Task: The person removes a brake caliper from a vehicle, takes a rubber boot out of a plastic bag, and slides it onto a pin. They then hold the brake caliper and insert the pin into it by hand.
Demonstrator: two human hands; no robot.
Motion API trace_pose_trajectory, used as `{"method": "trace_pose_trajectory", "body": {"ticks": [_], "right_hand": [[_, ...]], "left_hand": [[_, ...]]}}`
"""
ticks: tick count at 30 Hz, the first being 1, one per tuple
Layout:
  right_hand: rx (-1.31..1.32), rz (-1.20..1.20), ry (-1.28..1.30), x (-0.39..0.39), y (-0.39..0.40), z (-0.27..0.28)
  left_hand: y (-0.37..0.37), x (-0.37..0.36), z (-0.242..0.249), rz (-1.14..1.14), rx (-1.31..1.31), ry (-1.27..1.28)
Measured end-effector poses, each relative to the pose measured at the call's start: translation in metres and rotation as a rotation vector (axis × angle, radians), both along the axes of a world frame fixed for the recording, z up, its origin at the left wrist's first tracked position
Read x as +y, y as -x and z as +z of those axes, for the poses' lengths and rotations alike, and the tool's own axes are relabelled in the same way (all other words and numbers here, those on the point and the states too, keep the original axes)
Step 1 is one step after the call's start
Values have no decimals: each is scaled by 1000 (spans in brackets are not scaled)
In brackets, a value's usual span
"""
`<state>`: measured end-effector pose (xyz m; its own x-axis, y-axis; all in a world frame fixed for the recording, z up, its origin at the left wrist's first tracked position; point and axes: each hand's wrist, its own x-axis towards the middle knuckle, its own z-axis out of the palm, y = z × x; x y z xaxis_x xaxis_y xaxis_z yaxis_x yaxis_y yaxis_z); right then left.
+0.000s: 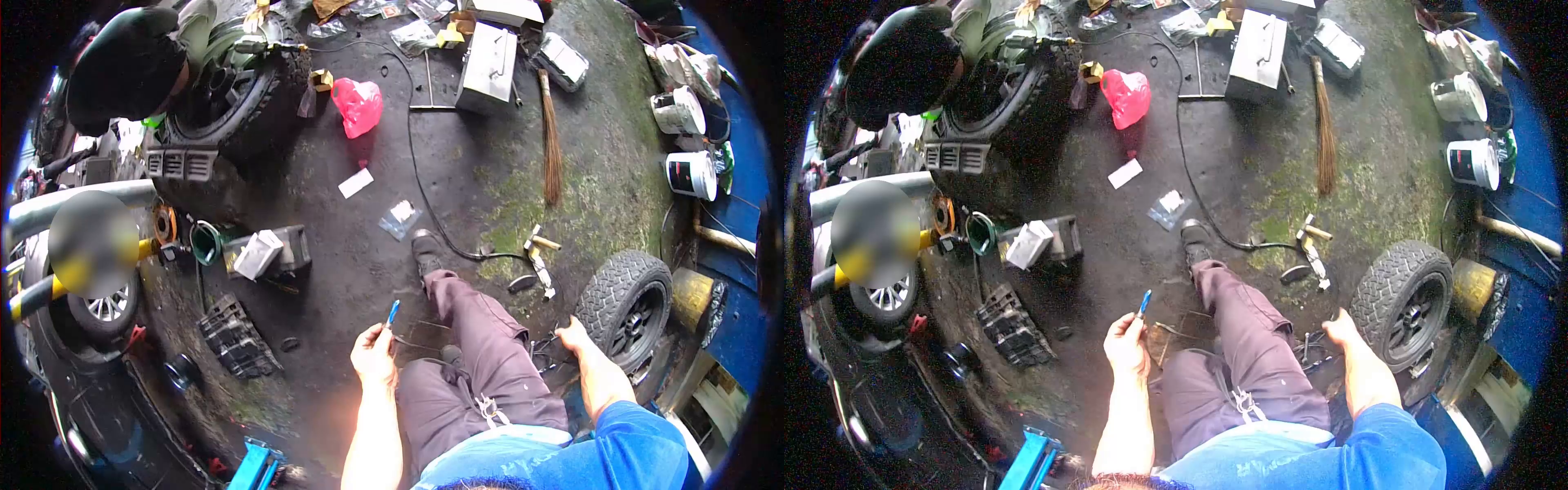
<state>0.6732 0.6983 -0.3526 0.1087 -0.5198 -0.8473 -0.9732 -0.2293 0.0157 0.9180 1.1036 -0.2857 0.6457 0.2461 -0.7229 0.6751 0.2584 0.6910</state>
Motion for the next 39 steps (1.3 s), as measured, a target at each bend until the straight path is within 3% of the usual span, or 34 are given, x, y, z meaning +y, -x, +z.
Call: {"method": "trace_pose_trajectory", "body": {"ticks": [1, 3, 5, 7, 10, 14, 20, 22, 24, 26, 28, 30, 32, 35, 37, 39], "right_hand": [[-101, 64, 109, -5, -8, -37], [-273, -44, -159, -7, -94, -45], [-393, -112, -211, 13, -216, 8], [-550, -81, -248, 19, -283, 14], [-553, -189, -362, 24, -370, 47], [-396, -63, -223, 11, -426, 52], [-350, -286, -65, -36, -423, -2], [-247, -93, 73, -47, -452, -5], [-190, 3, 165, -56, -491, -16], [-110, -161, 53, -50, -614, 50], [-286, -25, 147, -70, -653, 8], [-346, -36, 95, -80, -746, 18], [-374, 41, 87, -98, -823, -10], [-424, 287, 9, -129, -923, -105], [-349, 369, -45, -134, -982, -136], [-298, 369, -121, -142, -1024, -163]], "left_hand": [[-32, -10, 2, -13, 0, 6], [-85, -25, 6, -73, -21, -24], [-130, -39, 19, -83, -28, -12], [-168, -45, 30, -106, -25, -21], [-221, -46, 37, -118, -26, -35], [-298, -35, 40, -117, 24, -50], [-446, -33, 6, -227, 56, -48], [-488, -40, 3, -230, 25, -5], [-524, -50, 10, -231, 18, -6], [-556, -63, 14, -257, 24, -22], [-583, -73, 9, -276, 38, -23], [-608, -85, -1, -260, 67, 5], [-635, -95, -16, -260, 68, -36], [-673, -112, -57, -173, 86, -67], [-691, -129, -75, -127, 155, -75], [-720, -162, -76, -234, 240, -97]]}}
